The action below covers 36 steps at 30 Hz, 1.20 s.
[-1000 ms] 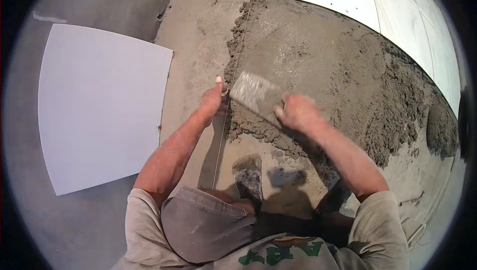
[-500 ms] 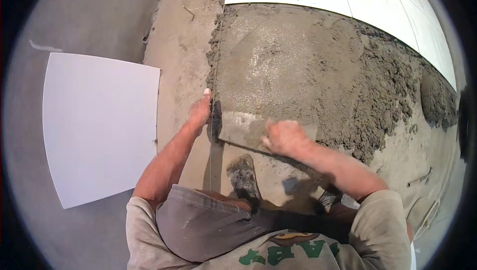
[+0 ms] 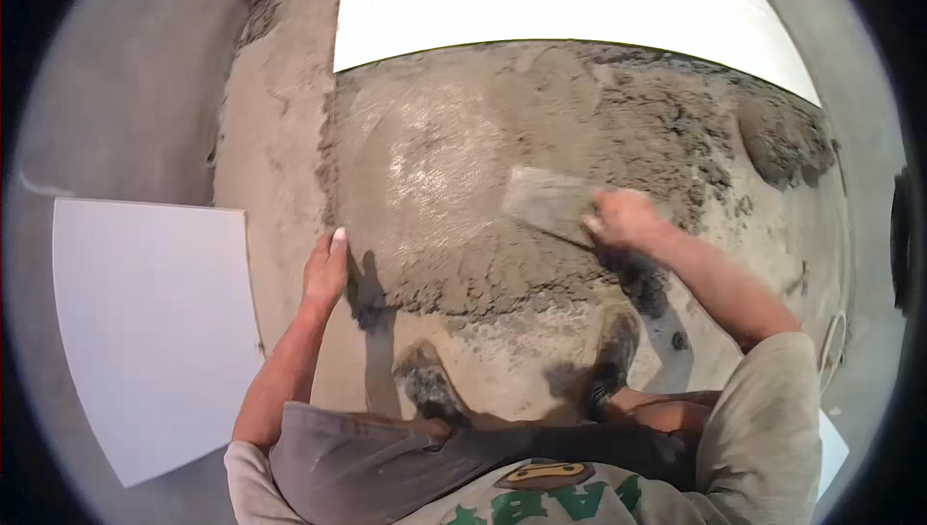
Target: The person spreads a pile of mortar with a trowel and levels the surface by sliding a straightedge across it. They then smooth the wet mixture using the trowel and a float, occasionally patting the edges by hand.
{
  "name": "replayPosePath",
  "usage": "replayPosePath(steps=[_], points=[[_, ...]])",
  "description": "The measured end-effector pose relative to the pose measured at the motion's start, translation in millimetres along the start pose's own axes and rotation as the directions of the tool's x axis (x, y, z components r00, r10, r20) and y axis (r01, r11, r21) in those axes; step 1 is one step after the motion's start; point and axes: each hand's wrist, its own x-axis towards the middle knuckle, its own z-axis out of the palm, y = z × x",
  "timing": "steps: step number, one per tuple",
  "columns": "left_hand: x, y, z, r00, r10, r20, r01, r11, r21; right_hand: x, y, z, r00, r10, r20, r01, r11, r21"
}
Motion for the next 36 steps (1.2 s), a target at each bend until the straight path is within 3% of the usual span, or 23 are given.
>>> replayPosePath(steps=[2, 4, 5, 7, 9, 10, 12, 13, 14, 15, 16, 17, 19, 21, 23, 25, 27, 29, 30, 32, 33, 35, 36], points=[[10, -23, 11, 0.995, 0.077, -0.068, -0.072, 0.995, 0.065, -22, 60, -17, 0.992, 0.12, 0.025, -0.117, 0.987, -0.11], [7, -8, 5, 0.999, 0.039, -0.016, -0.04, 0.997, -0.071, -61, 107, -48, 0.965, 0.26, 0.017, -0.257, 0.959, -0.117], [14, -12, 5, 0.998, -0.067, 0.011, 0.067, 0.997, -0.043, -80, 128, -56, 0.916, 0.395, -0.071, -0.401, 0.907, -0.13], [17, -3, 2, 0.991, 0.015, 0.13, 0.001, 0.993, -0.122, -111, 168, -81, 0.845, 0.535, 0.001, -0.531, 0.839, -0.115], [27, -11, 3, 0.994, 0.11, 0.002, -0.11, 0.993, -0.044, -142, 218, -69, 0.784, 0.562, -0.265, -0.565, 0.822, 0.07], [27, -9, 1, 0.99, 0.139, 0.01, -0.139, 0.99, -0.025, -155, 232, -52, 0.768, 0.584, -0.261, -0.581, 0.808, 0.099], [24, 6, 8, 0.991, 0.135, 0.006, -0.133, 0.984, -0.118, -188, 233, -27, 0.78, 0.554, -0.291, -0.332, 0.761, 0.558], [25, 10, 11, 0.987, 0.159, 0.015, -0.156, 0.98, -0.123, -204, 218, -28, 0.757, 0.628, 0.18, -0.474, 0.337, 0.814], [27, 12, 10, 0.986, 0.155, 0.064, -0.151, 0.986, -0.068, -211, 225, 4, 0.768, 0.599, 0.228, -0.417, 0.196, 0.888], [28, 18, 9, 0.984, 0.143, 0.108, -0.142, 0.99, -0.009, -217, 222, 25, 0.745, 0.614, 0.259, -0.464, 0.2, 0.863], [23, 31, 10, 0.983, 0.152, 0.103, -0.152, 0.988, -0.009, -218, 216, 41, 0.699, 0.649, 0.301, -0.483, 0.117, 0.868], [15, 47, 9, 0.98, 0.172, 0.101, -0.173, 0.985, -0.002, -219, 221, 67, 0.718, 0.624, 0.309, -0.458, 0.088, 0.885], [12, 65, 12, 0.975, 0.201, 0.095, -0.204, 0.979, 0.015, -213, 234, 114, 0.721, 0.645, 0.254, -0.408, 0.099, 0.908], [11, 71, 13, 0.941, 0.305, 0.15, -0.319, 0.944, 0.085, -208, 241, 136, 0.61, 0.787, 0.095, -0.406, 0.207, 0.89], [19, 63, 18, 0.933, 0.329, 0.146, -0.349, 0.926, 0.142, -193, 270, 153, 0.56, 0.808, 0.183, -0.448, 0.109, 0.887], [5, 87, 23, 0.943, 0.284, 0.173, -0.322, 0.909, 0.266, -166, 320, 203, 0.413, 0.869, -0.273, -0.563, 0.479, 0.674], [3, 82, 28, 0.933, 0.307, 0.186, -0.35, 0.896, 0.272, -141, 335, 183, 0.427, 0.883, -0.197, -0.632, 0.447, 0.633], [-7, 97, 34, 0.966, 0.164, 0.201, -0.212, 0.945, 0.248, -123, 325, 136, 0.505, 0.849, 0.157, -0.437, 0.095, 0.894], [-8, 95, 35, 0.967, 0.157, 0.202, -0.206, 0.946, 0.25, -107, 330, 140, 0.508, 0.846, 0.161, -0.442, 0.096, 0.892], [-7, 82, 32, 0.96, 0.198, 0.198, -0.227, 0.964, 0.14, -70, 335, 156, 0.494, 0.841, -0.221, -0.495, 0.481, 0.724], [-5, 73, 29, 0.962, 0.191, 0.197, -0.221, 0.965, 0.142, -66, 328, 147, 0.499, 0.838, -0.219, -0.495, 0.483, 0.722], [2, 54, 29, 0.978, 0.179, 0.103, -0.196, 0.962, 0.19, -71, 310, 115, 0.73, 0.659, -0.182, -0.445, 0.66, 0.606], [5, 44, 29, 0.987, 0.14, 0.081, -0.151, 0.975, 0.161, -73, 300, 112, 0.728, 0.663, -0.177, -0.458, 0.661, 0.595]])
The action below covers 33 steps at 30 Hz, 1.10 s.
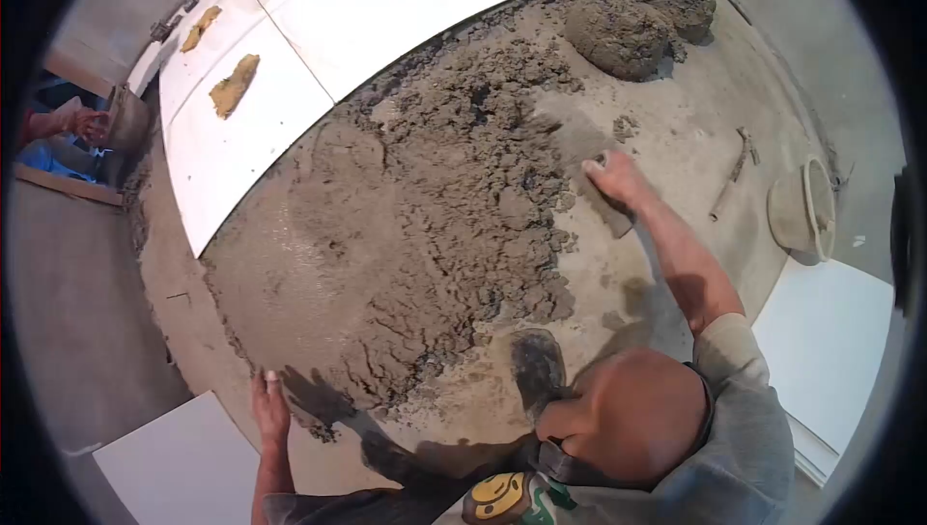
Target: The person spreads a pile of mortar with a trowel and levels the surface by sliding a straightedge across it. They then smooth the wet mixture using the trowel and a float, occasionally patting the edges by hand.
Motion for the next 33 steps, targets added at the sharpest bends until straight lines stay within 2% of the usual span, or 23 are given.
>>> replayPosePath(steps=[2, 6, 7, 8, 9, 11, 12, 15, 16, 17, 18, 19, 21, 22, 23, 25, 26, 27, 28, 30, 31, 32, 33], points=[[-6, -1, 5, 0.999, -0.032, 0.009, 0.032, 0.998, -0.051, -24, -11, 5, 0.998, -0.039, 0.055, 0.031, 0.989, 0.142], [-8, -13, 5, 0.996, -0.071, 0.044, 0.074, 0.995, -0.073, -57, -20, 26, 0.993, -0.083, 0.081, 0.063, 0.971, 0.232], [-8, -7, 5, 0.992, -0.092, 0.081, 0.098, 0.992, -0.074, -63, -22, 29, 0.993, -0.039, 0.109, 0.008, 0.962, 0.272], [-9, 0, 5, 0.985, -0.124, 0.124, 0.144, 0.974, -0.173, -67, -22, 31, 0.99, 0.008, 0.139, -0.051, 0.95, 0.309], [-10, 9, 3, 0.986, -0.116, 0.122, 0.136, 0.976, -0.171, -71, -27, 26, 0.991, 0.011, 0.133, -0.053, 0.948, 0.314], [-7, 25, 5, 0.996, -0.057, 0.062, 0.061, 0.995, -0.075, -73, -38, 12, 0.93, 0.119, 0.348, -0.265, 0.873, 0.41], [-8, 28, 5, 0.997, -0.02, 0.07, 0.029, 0.991, -0.132, -73, -38, 13, 0.93, 0.129, 0.344, -0.272, 0.87, 0.411], [-6, 23, 11, 0.998, -0.014, 0.064, 0.016, 1.0, -0.025, -56, -40, 31, 0.96, 0.061, 0.274, -0.179, 0.886, 0.429], [-7, 28, 9, 0.998, -0.017, 0.059, 0.019, 1.0, -0.019, -45, -44, 43, 0.997, -0.01, 0.081, -0.021, 0.927, 0.374], [-9, 34, 6, 0.996, -0.023, 0.087, 0.024, 1.0, 0.001, -35, -45, 54, 0.99, -0.097, -0.107, 0.124, 0.949, 0.29], [-10, 38, 2, 0.993, -0.027, 0.115, 0.024, 0.999, 0.022, -22, -51, 48, 0.996, -0.088, 0.024, 0.077, 0.954, 0.288], [-6, 34, 0, 0.994, -0.023, 0.107, 0.021, 0.999, 0.027, -20, -56, 38, 0.996, -0.091, 0.02, 0.081, 0.951, 0.298], [-2, 17, 1, 1.0, 0.002, 0.004, -0.001, 0.997, -0.074, -18, -64, 16, 0.938, 0.003, 0.346, -0.177, 0.864, 0.471], [-2, 20, -3, 0.999, 0.003, -0.032, -0.003, 1.0, -0.017, -18, -63, 13, 0.929, 0.04, 0.367, -0.239, 0.824, 0.513], [-4, 22, -7, 0.999, -0.014, -0.042, 0.013, 1.0, -0.022, -18, -60, 8, 0.927, 0.025, 0.373, -0.227, 0.831, 0.508], [-11, 32, -18, 0.999, -0.032, -0.036, 0.03, 0.997, -0.072, -23, -54, -3, 0.905, -0.019, 0.426, -0.268, 0.751, 0.603], [-18, 42, -20, 0.999, -0.015, -0.045, 0.008, 0.989, -0.149, -25, -53, -9, 0.891, 0.018, 0.453, -0.309, 0.756, 0.577], [-16, 41, -20, 0.999, -0.032, -0.044, 0.025, 0.988, -0.151, -26, -49, -14, 0.896, 0.015, 0.444, -0.305, 0.747, 0.591], [-16, 35, -24, 0.998, 0.003, -0.067, -0.005, 0.999, -0.034, -26, -45, -17, 0.897, 0.003, 0.442, -0.299, 0.739, 0.603], [-25, 27, -31, 0.997, 0.05, -0.059, -0.041, 0.987, 0.153, -19, -40, -25, 0.911, -0.052, 0.409, -0.18, 0.842, 0.508], [-24, 23, -40, 0.998, 0.052, -0.023, -0.045, 0.972, 0.23, -31, -48, -38, 0.929, 0.056, 0.365, -0.288, 0.727, 0.623], [-24, 32, -49, 0.999, 0.038, 0.019, -0.042, 0.968, 0.248, -32, -57, -51, 0.927, 0.066, 0.37, -0.295, 0.738, 0.607], [-23, 22, -55, 1.0, 0.001, 0.011, -0.005, 0.923, 0.385, -27, -56, -55, 0.886, 0.041, 0.462, -0.364, 0.678, 0.638]])
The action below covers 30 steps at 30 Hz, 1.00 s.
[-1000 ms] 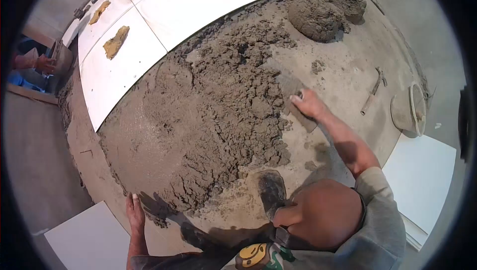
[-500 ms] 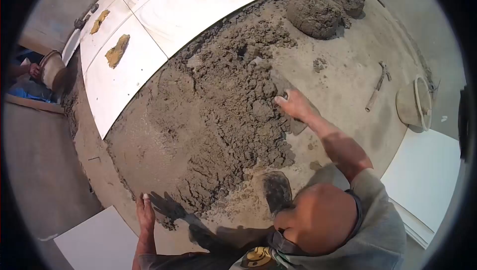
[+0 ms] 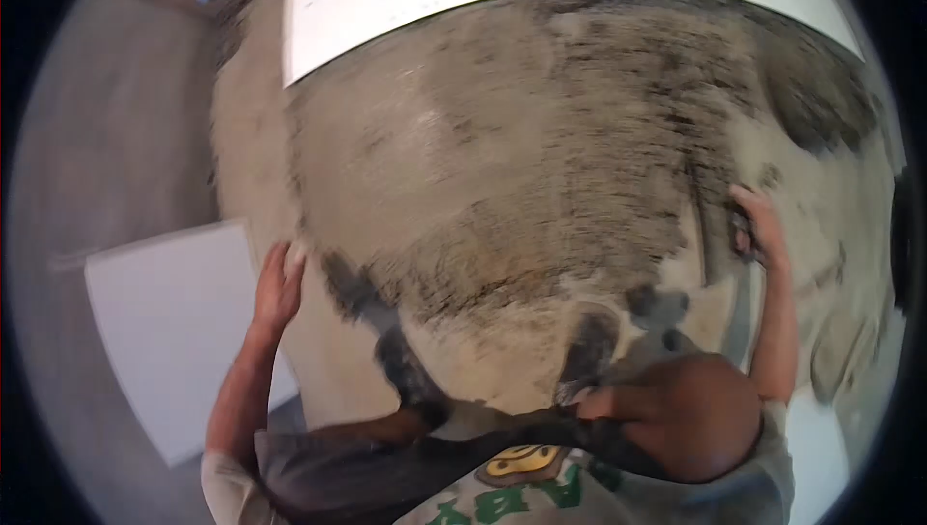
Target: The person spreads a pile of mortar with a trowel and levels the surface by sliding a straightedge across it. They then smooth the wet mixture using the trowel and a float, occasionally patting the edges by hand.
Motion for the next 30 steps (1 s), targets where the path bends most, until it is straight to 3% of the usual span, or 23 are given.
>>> replayPosePath(steps=[1, 5, 6, 7, 8, 10, 11, 12, 13, 15, 16, 18, 19, 21, 22, 24, 25, 27, 30], points=[[-2, 5, -11, 1.0, -0.009, -0.023, 0.008, 1.0, -0.026, 18, 21, -7, 0.987, -0.151, -0.061, 0.153, 0.988, 0.027], [7, 4, -27, 0.966, -0.142, -0.217, 0.109, 0.982, -0.155, 17, -18, 20, 0.981, -0.167, 0.098, 0.174, 0.982, -0.074], [11, 8, -22, 0.961, -0.176, -0.216, 0.143, 0.977, -0.158, 12, -34, 40, 0.96, -0.187, 0.207, 0.213, 0.971, -0.107], [14, 20, -16, 0.908, -0.328, -0.259, 0.218, 0.901, -0.375, 8, -42, 55, 0.931, -0.195, 0.309, 0.245, 0.96, -0.133], [11, 26, -10, 0.834, -0.478, -0.275, 0.253, 0.775, -0.579, 6, -42, 77, 0.93, -0.248, 0.273, 0.289, 0.949, -0.125], [-3, 4, 32, 0.743, -0.612, -0.271, 0.358, 0.706, -0.612, -6, -59, 119, 0.854, -0.151, 0.498, 0.258, 0.954, -0.155], [-10, 0, 69, 0.63, -0.715, -0.303, 0.286, 0.577, -0.765, -13, -64, 142, 0.799, -0.129, 0.588, 0.257, 0.957, -0.139], [-30, 12, 80, 0.623, -0.768, -0.151, 0.356, 0.45, -0.819, -21, -67, 166, 0.735, -0.104, 0.67, 0.249, 0.96, -0.124], [-43, 20, 109, 0.571, -0.8, -0.182, 0.202, 0.352, -0.914, -27, -68, 188, 0.675, -0.078, 0.734, 0.266, 0.953, -0.143], [-75, 34, 145, 0.464, -0.885, -0.032, 0.107, 0.092, -0.99, -42, -69, 231, 0.57, -0.021, 0.821, 0.327, 0.923, -0.203], [-86, 39, 153, 0.455, -0.89, -0.028, 0.103, 0.084, -0.991, -47, -69, 252, 0.528, -0.003, 0.849, 0.382, 0.894, -0.234], [-106, 46, 165, 0.419, -0.871, 0.256, 0.264, -0.152, -0.952, -42, -58, 296, 0.304, -0.176, 0.936, 0.768, 0.626, -0.132], [-111, 50, 163, 0.402, -0.877, 0.264, 0.264, -0.165, -0.95, -49, -56, 314, 0.292, -0.161, 0.943, 0.771, 0.623, -0.132], [-114, 57, 156, 0.356, -0.787, 0.503, 0.064, -0.517, -0.854, -68, -60, 352, 0.204, -0.176, 0.963, 0.935, 0.326, -0.138], [-113, 59, 159, 0.344, -0.795, 0.499, 0.023, -0.524, -0.851, -80, -60, 368, 0.172, -0.169, 0.971, 0.948, 0.296, -0.117], [-106, 59, 169, 0.505, -0.793, 0.34, -0.06, -0.425, -0.903, -102, -49, 389, 0.215, -0.243, 0.946, 0.976, 0.035, -0.213], [-100, 57, 174, 0.542, -0.783, 0.306, -0.129, -0.437, -0.89, -104, -37, 400, 0.217, -0.25, 0.944, 0.976, 0.03, -0.216], [-88, 62, 175, 0.535, -0.801, 0.269, -0.152, -0.404, -0.902, -102, -11, 417, 0.139, -0.332, 0.933, 0.979, -0.098, -0.181], [-78, 48, 202, 0.529, -0.825, 0.198, -0.202, -0.349, -0.915, -101, 1, 421, 0.109, -0.395, 0.912, 0.954, -0.216, -0.208]])
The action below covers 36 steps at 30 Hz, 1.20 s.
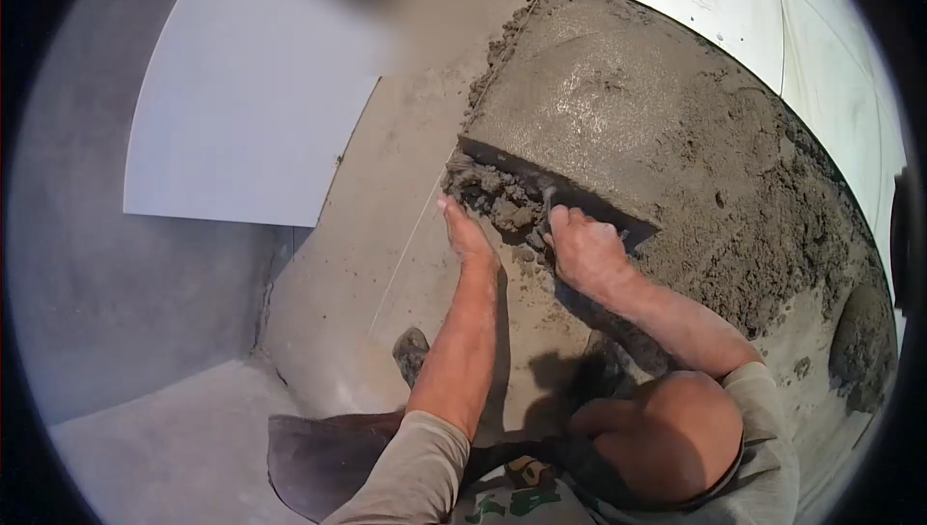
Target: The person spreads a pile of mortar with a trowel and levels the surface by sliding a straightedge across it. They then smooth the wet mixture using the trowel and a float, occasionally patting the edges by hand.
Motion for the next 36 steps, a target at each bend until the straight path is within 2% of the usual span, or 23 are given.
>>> replayPosePath(steps=[2, 4, 6, 7, 8, 10, 12, 14, 15, 18, 20, 22, 23, 24, 25, 26, 27, 28, 30, 31, 32, 34, 36], points=[[6, -4, 7, 0.993, 0.122, 0.011, -0.122, 0.993, 0.01, -3, 4, -15, 0.999, 0.038, 0.016, -0.038, 0.999, -0.034], [0, 2, 16, 0.992, 0.122, 0.031, -0.122, 0.992, -0.013, -5, 10, -29, 0.986, 0.16, -0.036, -0.16, 0.987, -0.004], [2, -2, 14, 0.994, 0.104, 0.028, -0.106, 0.991, 0.078, -4, 16, -45, 0.967, 0.255, -0.005, -0.251, 0.956, 0.154], [2, -3, 15, 0.991, 0.13, 0.044, -0.129, 0.991, -0.022, -2, 16, -55, 0.951, 0.306, 0.048, -0.309, 0.935, 0.174], [3, -3, 13, 0.99, 0.131, 0.057, -0.13, 0.991, -0.023, 2, 17, -63, 0.93, 0.354, 0.097, -0.366, 0.911, 0.191], [-2, 3, 8, 0.997, 0.062, 0.047, -0.063, 0.998, 0.011, 10, 22, -63, 0.922, 0.363, 0.133, -0.386, 0.887, 0.252], [4, 7, 1, 0.998, 0.056, 0.02, -0.057, 0.998, 0.016, 18, 24, -62, 0.918, 0.359, 0.168, -0.395, 0.864, 0.312], [14, 7, -11, 0.998, 0.017, -0.064, -0.012, 0.997, 0.072, 28, 21, -59, 0.945, 0.283, 0.163, -0.322, 0.893, 0.315], [20, 10, -11, 0.996, 0.063, -0.059, -0.059, 0.996, 0.074, 36, 17, -61, 0.945, 0.28, 0.166, -0.32, 0.894, 0.314], [20, 11, -11, 0.997, 0.065, -0.041, -0.06, 0.993, 0.098, 59, 0, -62, 0.94, 0.235, 0.247, -0.296, 0.922, 0.249], [21, 12, -9, 0.999, 0.04, -0.033, -0.039, 0.999, 0.021, 73, -9, -55, 0.948, 0.166, 0.273, -0.217, 0.961, 0.168], [18, 18, -5, 0.999, 0.039, -0.022, -0.04, 0.998, -0.044, 71, -20, -50, 0.931, 0.176, 0.32, -0.214, 0.973, 0.089], [14, 21, -5, 0.996, -0.027, 0.08, 0.035, 0.994, -0.1, 68, -16, -39, 0.936, 0.158, 0.314, -0.178, 0.983, 0.034], [13, 22, -4, 0.996, -0.028, 0.081, 0.036, 0.994, -0.105, 67, -18, -37, 0.941, 0.141, 0.308, -0.143, 0.99, -0.018], [13, 21, 1, 0.998, -0.029, 0.056, 0.033, 0.998, -0.061, 68, -17, -41, 0.92, 0.215, 0.329, -0.206, 0.977, -0.062], [11, 20, 5, 0.999, -0.034, 0.029, 0.034, 0.999, -0.013, 69, -12, -41, 0.918, 0.217, 0.332, -0.208, 0.976, -0.063], [6, 21, 7, 0.999, 0.039, 0.018, -0.04, 0.997, 0.067, 68, -5, -40, 0.934, 0.224, 0.278, -0.211, 0.975, -0.075], [11, 12, 3, 0.999, 0.037, 0.033, -0.039, 0.996, 0.075, 66, 2, -40, 0.949, 0.235, 0.212, -0.221, 0.971, -0.086], [20, 9, 1, 0.999, 0.024, -0.025, -0.018, 0.97, 0.241, 67, 9, -47, 0.954, 0.23, 0.191, -0.211, 0.971, -0.116], [7, 17, 7, 0.999, 0.018, -0.032, -0.013, 0.987, 0.157, 69, 12, -49, 0.936, 0.29, 0.202, -0.271, 0.956, -0.114], [8, 16, 6, 0.999, 0.024, -0.026, -0.019, 0.987, 0.161, 70, 16, -51, 0.913, 0.347, 0.215, -0.329, 0.938, -0.112], [15, 4, -2, 0.998, 0.067, -0.007, -0.065, 0.984, 0.167, 67, 22, -54, 0.908, 0.372, 0.191, -0.358, 0.928, -0.106], [22, -10, -12, 0.996, 0.081, 0.039, -0.086, 0.985, 0.152, 58, 23, -59, 0.908, 0.384, 0.167, -0.387, 0.922, -0.014]])
